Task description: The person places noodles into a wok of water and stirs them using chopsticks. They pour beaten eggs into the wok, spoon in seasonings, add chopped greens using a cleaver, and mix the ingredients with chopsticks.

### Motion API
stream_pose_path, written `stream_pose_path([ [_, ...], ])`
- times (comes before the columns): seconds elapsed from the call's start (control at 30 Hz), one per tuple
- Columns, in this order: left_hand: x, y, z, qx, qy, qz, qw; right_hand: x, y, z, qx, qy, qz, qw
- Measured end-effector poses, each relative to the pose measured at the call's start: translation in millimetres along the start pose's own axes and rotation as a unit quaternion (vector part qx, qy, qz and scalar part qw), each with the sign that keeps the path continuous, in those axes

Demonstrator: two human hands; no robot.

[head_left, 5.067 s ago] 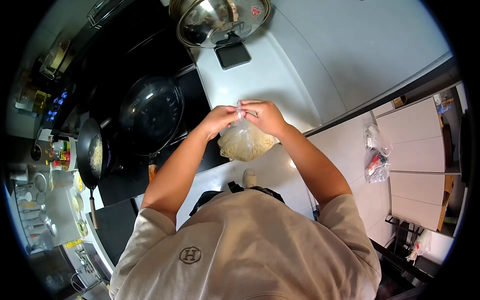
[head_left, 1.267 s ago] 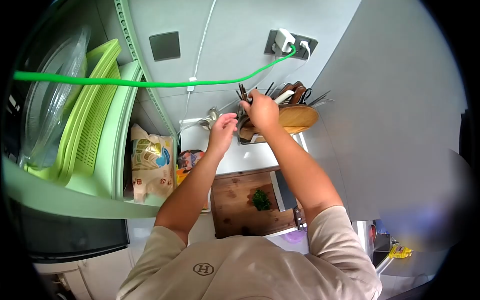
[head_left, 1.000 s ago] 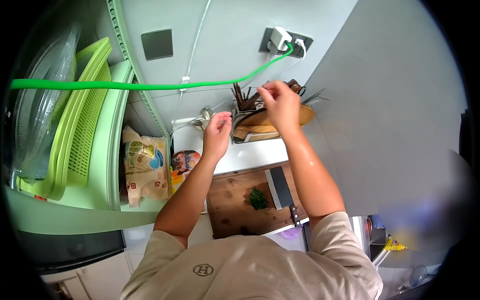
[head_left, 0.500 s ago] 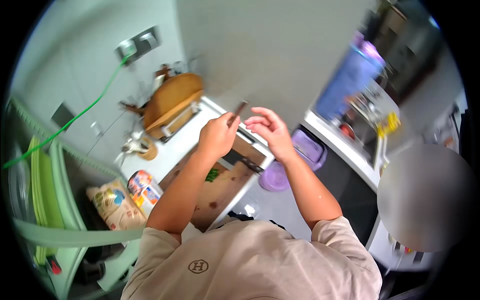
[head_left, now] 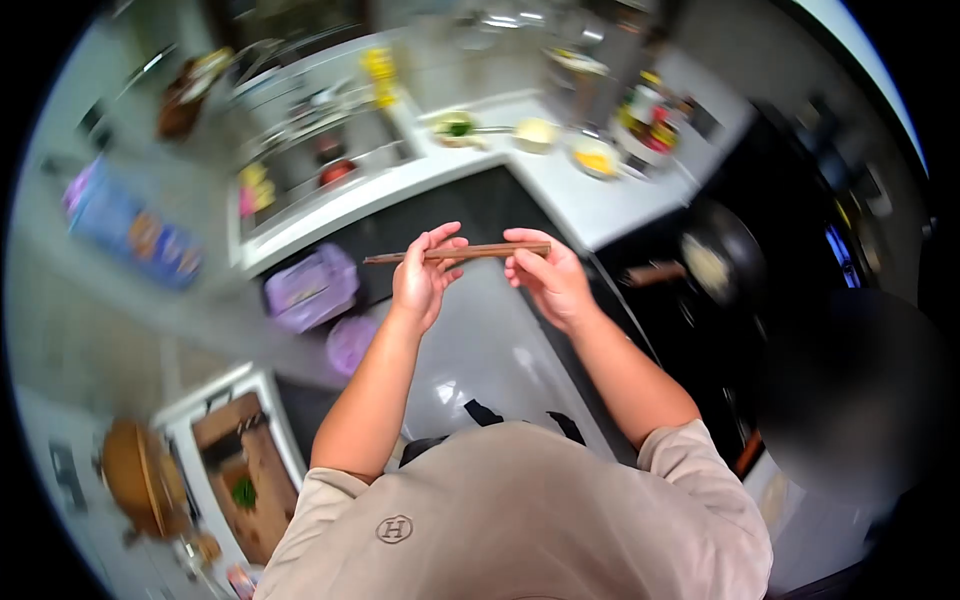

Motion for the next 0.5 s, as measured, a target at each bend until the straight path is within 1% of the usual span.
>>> stream_pose_path([
  [0.07, 65.9, -41.5, -27.1, -0.071, -0.080, -0.024, 0.994, -41.0, -12.2, 26.3, -0.080, 0.099, -0.040, 0.991],
  [0.13, 127.7, -78.7, -43.9, -0.117, -0.150, -0.061, 0.980, -78.5, -30.1, 53.4, -0.104, 0.220, 0.056, 0.968],
  [0.17, 150.2, -95.5, -50.2, -0.134, -0.191, -0.079, 0.969, -91.6, -41.0, 65.3, -0.144, 0.278, 0.070, 0.947],
  [0.27, 196.0, -133.1, -68.3, -0.141, -0.259, -0.235, 0.926, -138.6, -65.9, 98.8, -0.175, 0.356, 0.050, 0.916],
  [0.3, 206.2, -141.5, -73.1, -0.118, -0.310, -0.295, 0.896, -151.5, -77.4, 109.0, -0.182, 0.382, 0.063, 0.904],
  [0.33, 212.5, -154.0, -84.0, -0.111, -0.366, -0.345, 0.857, -164.8, -87.2, 119.9, -0.211, 0.404, 0.090, 0.886],
  [0.4, 213.8, -189.1, -114.5, 0.019, -0.407, -0.417, 0.812, -197.8, -103.5, 141.7, -0.260, 0.482, 0.131, 0.827],
  [0.43, 221.0, -189.8, -118.7, 0.049, -0.396, -0.475, 0.784, -216.6, -109.8, 151.1, -0.285, 0.527, 0.103, 0.794],
  [0.47, 231.2, -188.4, -124.2, 0.084, -0.385, -0.529, 0.752, -231.0, -118.2, 163.1, -0.286, 0.558, 0.125, 0.769],
  [0.5, 239.2, -193.2, -131.7, 0.134, -0.372, -0.595, 0.700, -238.7, -127.4, 172.8, -0.283, 0.585, 0.129, 0.749],
])
Point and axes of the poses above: each hand's wrist, its own z-axis away from the middle knuckle, its own x-axis out of the palm, y = z × x, the point moved 2 cm from there along -z, towards the middle knuckle
